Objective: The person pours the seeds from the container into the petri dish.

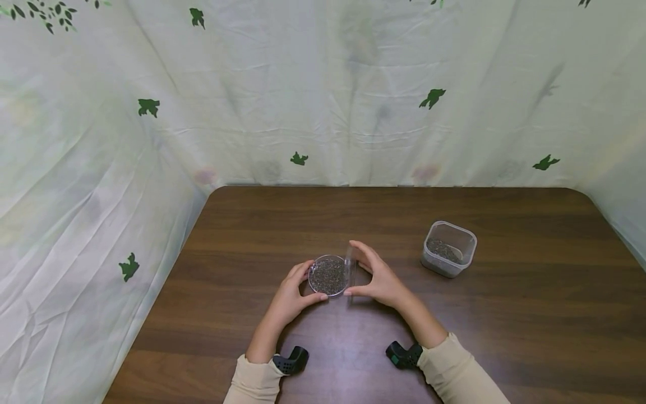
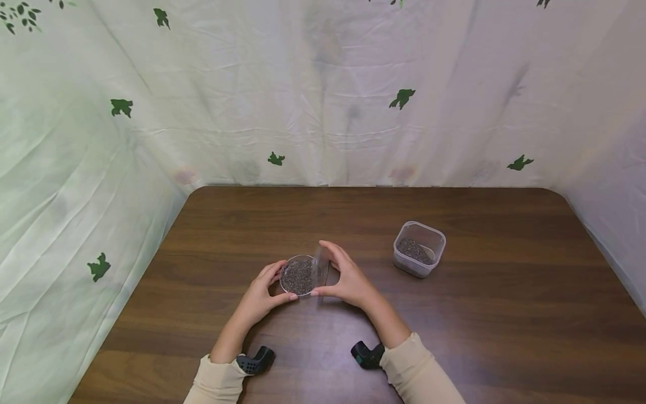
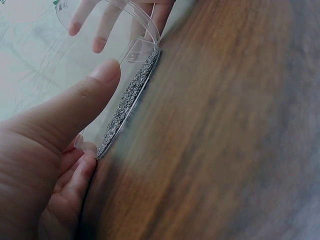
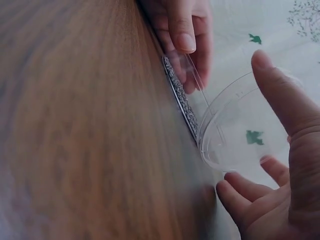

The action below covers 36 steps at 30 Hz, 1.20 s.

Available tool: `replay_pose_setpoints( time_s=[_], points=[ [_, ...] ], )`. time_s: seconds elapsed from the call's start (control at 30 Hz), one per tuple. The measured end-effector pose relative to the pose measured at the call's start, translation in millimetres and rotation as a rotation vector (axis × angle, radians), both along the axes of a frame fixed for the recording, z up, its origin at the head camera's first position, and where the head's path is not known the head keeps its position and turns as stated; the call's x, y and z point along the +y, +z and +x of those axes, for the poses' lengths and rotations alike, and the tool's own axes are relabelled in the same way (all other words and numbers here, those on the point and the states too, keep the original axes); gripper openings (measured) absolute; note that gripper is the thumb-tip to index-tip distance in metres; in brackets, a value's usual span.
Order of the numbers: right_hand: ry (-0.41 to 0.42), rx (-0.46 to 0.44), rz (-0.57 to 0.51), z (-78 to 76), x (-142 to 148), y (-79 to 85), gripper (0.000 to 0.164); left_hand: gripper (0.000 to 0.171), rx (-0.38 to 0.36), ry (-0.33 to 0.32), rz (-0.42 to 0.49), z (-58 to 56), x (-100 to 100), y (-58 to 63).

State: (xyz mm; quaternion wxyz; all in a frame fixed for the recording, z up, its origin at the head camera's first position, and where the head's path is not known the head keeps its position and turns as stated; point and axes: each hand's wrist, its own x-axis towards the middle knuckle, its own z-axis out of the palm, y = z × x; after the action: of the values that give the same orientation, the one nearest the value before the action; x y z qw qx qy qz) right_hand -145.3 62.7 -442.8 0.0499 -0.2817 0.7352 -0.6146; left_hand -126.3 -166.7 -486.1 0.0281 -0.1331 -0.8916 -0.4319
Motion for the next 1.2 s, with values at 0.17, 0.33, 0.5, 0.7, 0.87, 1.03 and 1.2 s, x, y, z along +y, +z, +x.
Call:
replay_pose_setpoints(
  time_s=[0.17, 0.33, 0.5, 0.7, 0.87, 1.03, 1.2],
  points=[
    [0.059, -0.027, -0.041, -2.8, -1.5, -5.1, 0.096, 0.081, -0.003, 0.0, 0.0, 0.0, 0.1, -0.1],
    [0.059, -0.017, -0.008, -3.3, -2.1, -5.9, 0.098, 0.081, -0.005, 0.0, -0.011, -0.4, -0.1, -0.6],
    [0.042, 0.004, 0.032, -4.1, -3.1, -6.2, 0.099, 0.081, -0.013, 0.0, -0.005, 0.0, 0.3, 0.1],
    [0.007, 0.034, 0.087, -10.7, -6.2, -21.7, 0.1, 0.08, -0.017, 0.0, -0.003, -0.2, 0.3, 0.7],
    [-0.02, 0.037, 0.141, -17.5, -8.3, -38.3, 0.1, 0.079, -0.017, -0.001, 0.004, -0.2, 0.1, 1.2],
    [-0.019, 0.04, 0.149, -11.9, -10.2, -24.3, 0.097, 0.079, -0.019, -0.004, 0.001, -0.5, 0.4, 1.5],
    [-0.001, 0.041, 0.146, -2.5, -12.4, -2.3, 0.09, 0.079, -0.022, -0.007, -0.001, -0.2, 0.3, 1.4]
  ],
)
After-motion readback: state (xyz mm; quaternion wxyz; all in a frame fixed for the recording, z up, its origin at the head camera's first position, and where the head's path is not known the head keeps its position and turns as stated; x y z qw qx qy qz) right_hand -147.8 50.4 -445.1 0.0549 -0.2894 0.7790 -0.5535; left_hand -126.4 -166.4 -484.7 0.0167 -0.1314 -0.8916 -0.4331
